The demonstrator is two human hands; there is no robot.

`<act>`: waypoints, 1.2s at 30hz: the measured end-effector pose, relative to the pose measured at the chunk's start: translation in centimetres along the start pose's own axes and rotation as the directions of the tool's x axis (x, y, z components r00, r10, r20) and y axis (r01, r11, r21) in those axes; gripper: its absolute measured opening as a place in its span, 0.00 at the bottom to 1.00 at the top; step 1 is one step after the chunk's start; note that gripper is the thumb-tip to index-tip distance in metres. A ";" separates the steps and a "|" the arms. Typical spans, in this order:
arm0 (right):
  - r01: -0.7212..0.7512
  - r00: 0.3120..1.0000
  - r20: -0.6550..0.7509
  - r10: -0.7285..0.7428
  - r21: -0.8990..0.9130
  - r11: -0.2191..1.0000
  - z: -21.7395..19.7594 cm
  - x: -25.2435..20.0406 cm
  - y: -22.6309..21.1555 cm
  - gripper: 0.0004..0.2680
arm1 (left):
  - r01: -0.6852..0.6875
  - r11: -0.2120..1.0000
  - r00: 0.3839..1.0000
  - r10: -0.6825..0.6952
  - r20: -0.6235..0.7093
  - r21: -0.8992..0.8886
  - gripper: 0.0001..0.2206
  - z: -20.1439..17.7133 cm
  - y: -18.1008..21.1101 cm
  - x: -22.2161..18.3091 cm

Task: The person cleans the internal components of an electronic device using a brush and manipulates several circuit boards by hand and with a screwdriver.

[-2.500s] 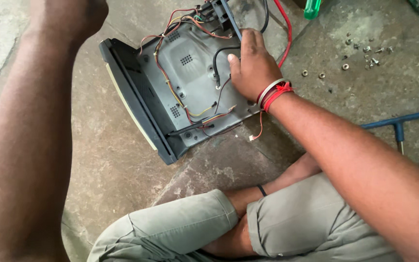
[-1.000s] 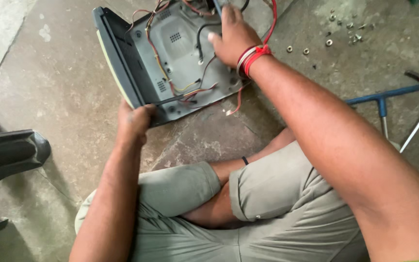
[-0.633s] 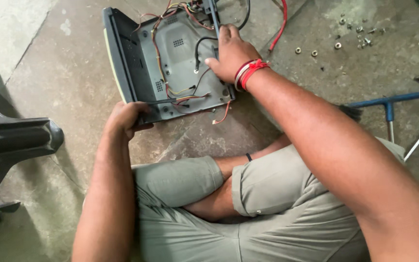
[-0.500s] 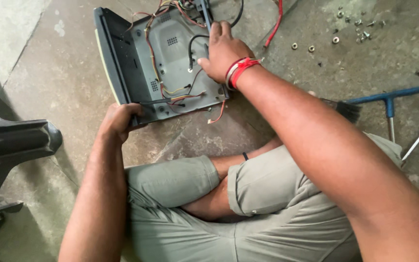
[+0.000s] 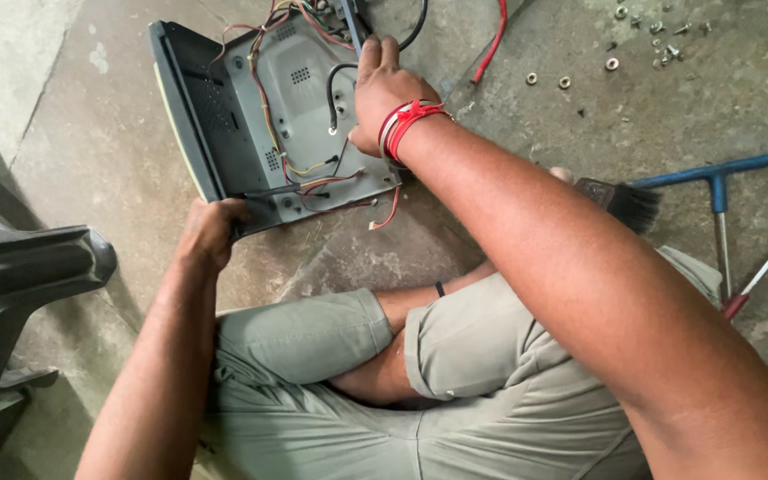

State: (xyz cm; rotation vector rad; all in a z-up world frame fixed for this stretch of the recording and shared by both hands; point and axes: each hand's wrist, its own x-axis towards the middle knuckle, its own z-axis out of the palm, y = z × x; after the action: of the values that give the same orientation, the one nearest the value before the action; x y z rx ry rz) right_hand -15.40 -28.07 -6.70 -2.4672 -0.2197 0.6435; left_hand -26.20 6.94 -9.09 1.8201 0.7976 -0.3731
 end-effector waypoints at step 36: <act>-0.399 0.908 0.413 0.073 0.795 0.457 22.5 0.4 -10.5 0.12 | -0.069 0.952 0.993 0.037 -0.110 -0.298 0.16 4.1 6.0 -2.9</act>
State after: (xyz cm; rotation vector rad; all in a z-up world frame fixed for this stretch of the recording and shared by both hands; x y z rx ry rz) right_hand -26.29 -8.30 -17.12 -1.3646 0.3071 0.9816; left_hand -23.77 0.94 -4.66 1.5786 0.8267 -0.1139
